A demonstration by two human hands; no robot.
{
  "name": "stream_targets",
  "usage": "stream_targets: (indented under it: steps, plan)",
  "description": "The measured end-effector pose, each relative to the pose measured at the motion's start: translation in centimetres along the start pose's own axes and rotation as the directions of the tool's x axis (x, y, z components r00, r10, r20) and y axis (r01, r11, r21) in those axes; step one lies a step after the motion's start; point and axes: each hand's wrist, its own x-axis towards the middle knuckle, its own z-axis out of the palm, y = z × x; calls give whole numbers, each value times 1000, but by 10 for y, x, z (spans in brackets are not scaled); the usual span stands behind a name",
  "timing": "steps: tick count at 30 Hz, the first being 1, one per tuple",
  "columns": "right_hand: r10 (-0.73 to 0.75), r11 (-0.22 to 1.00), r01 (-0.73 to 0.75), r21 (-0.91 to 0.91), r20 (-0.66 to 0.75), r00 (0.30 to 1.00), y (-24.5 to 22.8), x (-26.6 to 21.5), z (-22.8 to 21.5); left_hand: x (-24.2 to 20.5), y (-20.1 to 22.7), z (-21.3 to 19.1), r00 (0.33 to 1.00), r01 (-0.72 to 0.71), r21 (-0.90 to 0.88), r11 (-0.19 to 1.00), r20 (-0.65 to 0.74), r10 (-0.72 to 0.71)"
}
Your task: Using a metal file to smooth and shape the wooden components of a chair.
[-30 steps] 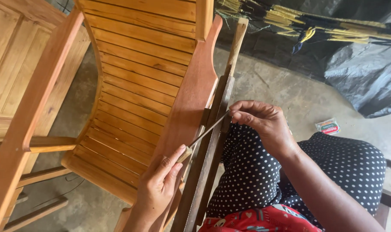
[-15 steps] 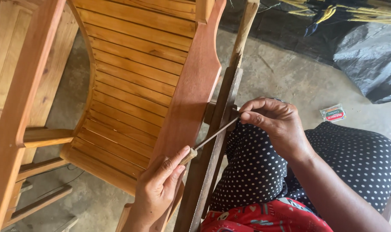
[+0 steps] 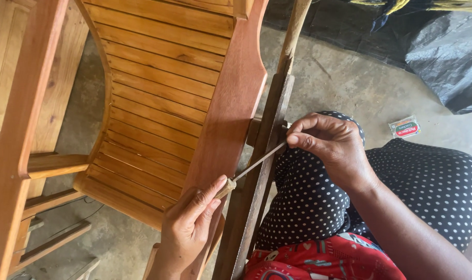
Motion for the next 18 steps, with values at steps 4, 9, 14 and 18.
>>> stream_targets:
  steps: [4, 9, 14, 18]
  plan:
    - [-21, 999, 22, -26, 21, 1000, 1, 1, -2, 0, 0, -2, 1000, -17, 15, 1000, 1, 17]
    - [-34, 998, 36, -58, 45, 998, 1, -1, 1, 1, 5, -9, 999, -47, 45, 998, 19, 46]
    - [16, 996, -11, -83, 61, 998, 1, -5, 7, -5, 6, -14, 998, -58, 108, 992, 19, 56]
    - [0, 997, 5, -73, 74, 997, -1, -3, 9, -12, 4, -13, 993, -113, 173, 978, -1, 114]
